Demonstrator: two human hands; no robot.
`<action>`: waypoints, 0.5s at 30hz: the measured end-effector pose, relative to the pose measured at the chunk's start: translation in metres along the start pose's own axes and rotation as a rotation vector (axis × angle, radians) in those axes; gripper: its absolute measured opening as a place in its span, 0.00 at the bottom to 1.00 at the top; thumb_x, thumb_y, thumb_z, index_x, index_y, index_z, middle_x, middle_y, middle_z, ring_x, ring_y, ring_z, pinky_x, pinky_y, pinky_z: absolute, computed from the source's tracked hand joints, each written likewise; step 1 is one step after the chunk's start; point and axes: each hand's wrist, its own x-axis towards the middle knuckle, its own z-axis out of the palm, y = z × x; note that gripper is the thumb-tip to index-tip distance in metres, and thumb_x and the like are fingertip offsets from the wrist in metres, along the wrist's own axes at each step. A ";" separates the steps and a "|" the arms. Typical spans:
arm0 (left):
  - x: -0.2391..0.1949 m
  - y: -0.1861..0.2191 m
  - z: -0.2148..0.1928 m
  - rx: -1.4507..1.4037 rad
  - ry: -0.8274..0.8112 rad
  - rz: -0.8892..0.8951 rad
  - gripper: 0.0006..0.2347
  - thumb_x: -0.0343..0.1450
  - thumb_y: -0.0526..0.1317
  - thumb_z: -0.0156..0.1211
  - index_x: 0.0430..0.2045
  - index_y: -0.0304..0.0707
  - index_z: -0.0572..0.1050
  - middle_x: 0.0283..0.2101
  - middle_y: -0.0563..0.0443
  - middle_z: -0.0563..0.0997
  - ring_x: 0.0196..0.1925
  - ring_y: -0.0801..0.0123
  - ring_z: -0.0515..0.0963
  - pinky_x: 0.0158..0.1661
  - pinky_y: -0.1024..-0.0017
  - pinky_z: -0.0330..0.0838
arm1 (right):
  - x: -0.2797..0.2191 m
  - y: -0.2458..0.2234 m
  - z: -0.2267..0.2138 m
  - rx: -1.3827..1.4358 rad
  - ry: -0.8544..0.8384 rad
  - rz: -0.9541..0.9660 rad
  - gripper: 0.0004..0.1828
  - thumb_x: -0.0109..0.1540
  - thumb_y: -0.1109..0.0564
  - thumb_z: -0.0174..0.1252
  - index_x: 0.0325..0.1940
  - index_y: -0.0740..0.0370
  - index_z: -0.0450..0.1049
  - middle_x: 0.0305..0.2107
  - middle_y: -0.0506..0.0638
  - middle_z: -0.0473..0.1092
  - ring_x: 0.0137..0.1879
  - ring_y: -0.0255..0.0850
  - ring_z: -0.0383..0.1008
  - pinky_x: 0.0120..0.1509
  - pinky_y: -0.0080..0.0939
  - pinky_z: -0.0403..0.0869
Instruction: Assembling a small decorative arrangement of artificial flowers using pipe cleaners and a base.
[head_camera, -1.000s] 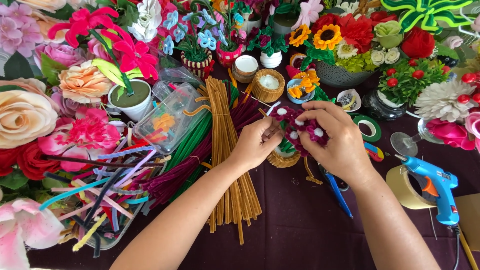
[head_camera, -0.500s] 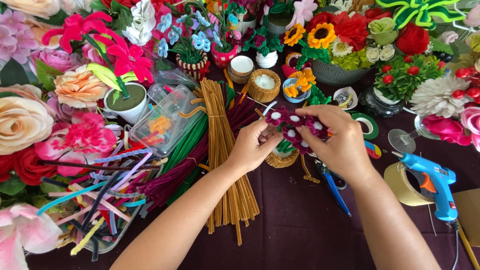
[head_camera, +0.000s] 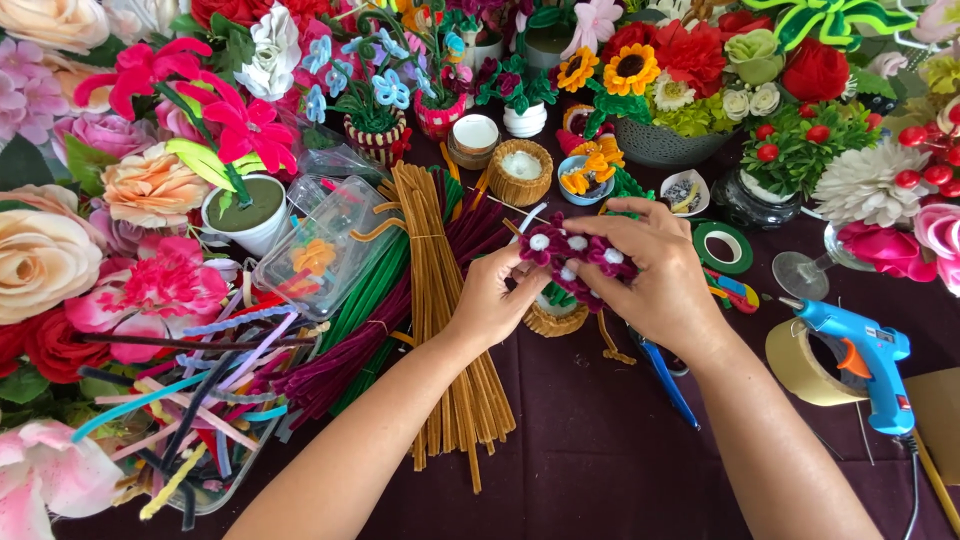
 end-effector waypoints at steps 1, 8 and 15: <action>0.000 0.000 0.000 0.000 -0.001 0.001 0.04 0.74 0.38 0.62 0.31 0.40 0.79 0.24 0.56 0.77 0.31 0.78 0.76 0.35 0.75 0.76 | -0.001 0.006 0.002 0.000 0.001 0.000 0.12 0.59 0.62 0.67 0.46 0.53 0.82 0.41 0.45 0.79 0.61 0.55 0.74 0.63 0.50 0.64; 0.006 0.017 -0.002 -0.070 0.068 -0.039 0.06 0.74 0.38 0.62 0.40 0.37 0.79 0.27 0.50 0.81 0.35 0.81 0.75 0.36 0.73 0.77 | -0.005 0.015 0.005 0.056 0.000 0.075 0.16 0.55 0.65 0.67 0.46 0.53 0.80 0.40 0.45 0.79 0.60 0.51 0.74 0.64 0.48 0.67; 0.005 0.020 0.008 0.006 0.101 -0.055 0.03 0.72 0.36 0.65 0.29 0.36 0.81 0.20 0.53 0.77 0.36 0.86 0.70 0.34 0.77 0.76 | 0.000 0.005 -0.012 0.277 -0.132 0.064 0.24 0.53 0.72 0.64 0.53 0.62 0.78 0.41 0.57 0.79 0.66 0.60 0.72 0.64 0.61 0.68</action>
